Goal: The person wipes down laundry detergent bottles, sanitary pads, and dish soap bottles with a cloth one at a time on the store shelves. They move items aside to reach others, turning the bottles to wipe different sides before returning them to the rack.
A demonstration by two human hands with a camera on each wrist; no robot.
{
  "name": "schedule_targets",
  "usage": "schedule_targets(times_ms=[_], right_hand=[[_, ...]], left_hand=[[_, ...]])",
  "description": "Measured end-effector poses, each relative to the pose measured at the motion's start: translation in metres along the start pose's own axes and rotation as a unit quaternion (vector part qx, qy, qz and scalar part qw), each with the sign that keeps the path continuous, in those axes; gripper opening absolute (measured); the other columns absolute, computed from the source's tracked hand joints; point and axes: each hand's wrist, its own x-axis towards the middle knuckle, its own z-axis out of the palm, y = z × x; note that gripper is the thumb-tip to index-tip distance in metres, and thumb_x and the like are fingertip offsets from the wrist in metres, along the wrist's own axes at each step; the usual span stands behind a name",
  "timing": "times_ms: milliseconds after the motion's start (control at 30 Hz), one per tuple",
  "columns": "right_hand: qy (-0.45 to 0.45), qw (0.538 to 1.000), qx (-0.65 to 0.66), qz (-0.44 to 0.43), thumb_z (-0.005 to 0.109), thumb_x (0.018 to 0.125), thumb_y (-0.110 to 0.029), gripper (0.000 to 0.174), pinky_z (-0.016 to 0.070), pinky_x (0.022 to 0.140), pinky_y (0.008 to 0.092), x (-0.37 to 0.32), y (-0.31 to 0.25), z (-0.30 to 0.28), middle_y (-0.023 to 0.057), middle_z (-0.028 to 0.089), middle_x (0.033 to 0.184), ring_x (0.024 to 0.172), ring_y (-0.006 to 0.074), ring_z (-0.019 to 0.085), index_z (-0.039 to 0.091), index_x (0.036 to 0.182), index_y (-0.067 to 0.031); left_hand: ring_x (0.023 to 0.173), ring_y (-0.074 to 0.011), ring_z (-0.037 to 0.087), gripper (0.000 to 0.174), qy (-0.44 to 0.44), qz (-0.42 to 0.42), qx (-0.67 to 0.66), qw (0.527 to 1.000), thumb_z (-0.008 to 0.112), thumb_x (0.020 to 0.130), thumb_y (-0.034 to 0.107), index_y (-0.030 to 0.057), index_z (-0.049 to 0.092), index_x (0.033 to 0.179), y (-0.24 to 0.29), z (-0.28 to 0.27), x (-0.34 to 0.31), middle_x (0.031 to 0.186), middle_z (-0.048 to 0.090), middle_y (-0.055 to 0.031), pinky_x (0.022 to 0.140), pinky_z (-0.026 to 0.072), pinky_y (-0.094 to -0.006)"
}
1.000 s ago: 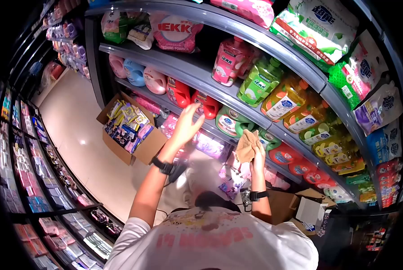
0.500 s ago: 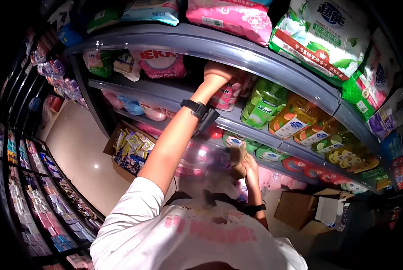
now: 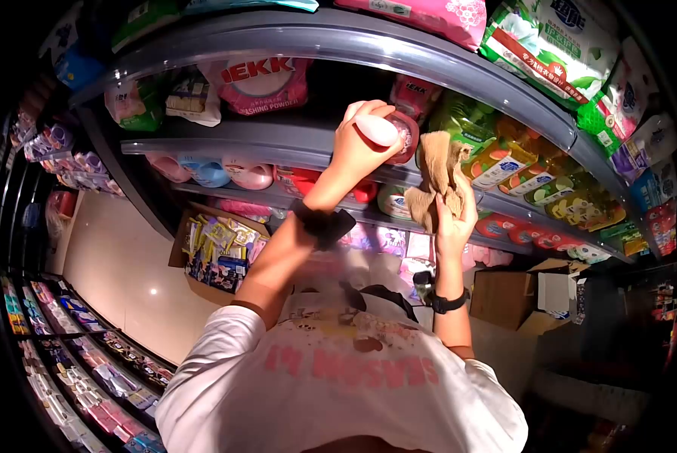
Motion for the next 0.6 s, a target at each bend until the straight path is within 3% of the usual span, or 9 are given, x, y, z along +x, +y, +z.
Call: schedule_targets(times_ms=[67, 133, 200, 233, 300, 367, 400, 433, 600], right_hand=[[-0.088, 0.971, -0.122, -0.185, 0.057, 0.071, 0.003, 0.041, 0.0371, 0.097, 0.0403, 0.027, -0.036, 0.018, 0.0162, 0.054, 0.120, 0.112, 0.0301, 0.050, 0.057, 0.112, -0.0016], [-0.187, 0.917, -0.227, -0.268, 0.061, 0.068, -0.001, 0.040, 0.0376, 0.096, 0.0452, 0.041, -0.046, 0.048, 0.0128, 0.051, 0.122, 0.117, 0.0360, 0.044, 0.060, 0.107, -0.0074], [-0.187, 0.883, -0.319, -0.290, 0.065, 0.067, -0.007, 0.035, 0.0407, 0.092, 0.0471, 0.041, -0.043, 0.076, 0.0074, 0.050, 0.123, 0.120, 0.0366, 0.039, 0.061, 0.102, -0.0104], [-0.177, 0.892, -0.299, -0.288, 0.065, 0.067, -0.006, 0.033, 0.0421, 0.090, 0.0446, 0.043, -0.044, 0.082, 0.0085, 0.052, 0.119, 0.114, 0.0347, 0.044, 0.061, 0.100, -0.0092], [-0.183, 0.920, -0.232, -0.256, 0.062, 0.068, -0.005, 0.032, 0.0432, 0.089, 0.0411, 0.056, -0.044, 0.086, 0.0099, 0.056, 0.113, 0.107, 0.0326, 0.050, 0.062, 0.099, -0.0083], [-0.154, 0.961, -0.152, -0.171, 0.057, 0.074, -0.002, 0.031, 0.0431, 0.089, 0.0329, 0.067, -0.033, 0.086, 0.0135, 0.061, 0.104, 0.098, 0.0252, 0.057, 0.059, 0.105, -0.0011], [-0.173, 0.982, -0.064, -0.049, 0.056, 0.078, -0.004, 0.029, 0.0438, 0.086, 0.0294, 0.073, -0.028, 0.084, 0.0109, 0.062, 0.101, 0.094, 0.0197, 0.057, 0.058, 0.106, 0.0000], [-0.188, 0.979, 0.025, 0.072, 0.055, 0.081, -0.005, 0.027, 0.0445, 0.082, 0.0258, 0.077, -0.025, 0.080, 0.0083, 0.062, 0.098, 0.091, 0.0143, 0.057, 0.057, 0.108, 0.0012], [-0.069, 0.985, -0.128, -0.096, 0.054, 0.079, -0.003, 0.032, 0.0476, 0.078, 0.0267, 0.085, 0.018, 0.082, 0.0103, 0.065, 0.095, 0.086, 0.0121, 0.059, 0.056, 0.110, 0.0038]], left_hand=[[0.095, -0.0295, 0.055, 0.043, -0.001, 0.039, 0.031, 0.999, 0.074, 0.059, 0.021, 0.0071, 0.062, 0.098, -0.006, 0.004, -0.006, 0.102, 0.058, -0.0077, 0.081, 0.0474, -0.0376], [0.093, -0.0292, 0.055, 0.035, 0.041, -0.084, -0.171, 0.981, 0.066, 0.067, 0.025, 0.0092, 0.060, 0.098, 0.014, -0.006, -0.010, 0.099, 0.058, -0.0081, 0.075, 0.0477, -0.0371], [0.091, -0.0283, 0.056, 0.032, -0.165, -0.060, 0.030, 0.984, 0.059, 0.073, 0.030, 0.0112, 0.058, 0.099, 0.015, -0.016, 0.005, 0.097, 0.058, -0.0080, 0.071, 0.0472, -0.0365], [0.090, -0.0279, 0.056, 0.031, -0.259, -0.044, 0.134, 0.956, 0.055, 0.076, 0.032, 0.0122, 0.057, 0.099, 0.014, -0.020, 0.012, 0.095, 0.058, -0.0080, 0.069, 0.0470, -0.0362], [0.077, -0.0285, 0.059, 0.030, 0.009, 0.133, 0.055, 0.990, 0.053, 0.078, 0.035, 0.0149, 0.058, 0.099, -0.038, 0.014, -0.016, 0.082, 0.061, -0.0066, 0.065, 0.0458, -0.0379], [0.080, -0.0294, 0.059, 0.027, -0.074, -0.128, -0.063, 0.987, 0.059, 0.075, 0.030, 0.0122, 0.061, 0.096, -0.016, -0.010, -0.019, 0.086, 0.063, -0.0093, 0.067, 0.0460, -0.0400], [0.085, -0.0300, 0.059, 0.023, -0.155, -0.084, 0.045, 0.983, 0.063, 0.073, 0.026, 0.0085, 0.063, 0.088, -0.024, -0.012, -0.022, 0.092, 0.063, -0.0125, 0.069, 0.0469, -0.0417], [0.085, -0.0307, 0.058, 0.019, 0.006, -0.066, -0.064, 0.996, 0.064, 0.071, 0.025, 0.0076, 0.064, 0.077, -0.024, -0.003, -0.026, 0.088, 0.062, -0.0108, 0.068, 0.0475, -0.0430], [0.092, -0.0316, 0.055, 0.036, -0.022, 0.047, 0.020, 0.998, 0.072, 0.062, 0.027, 0.0075, 0.063, 0.091, -0.022, -0.012, -0.016, 0.094, 0.061, -0.0077, 0.071, 0.0496, -0.0393]])
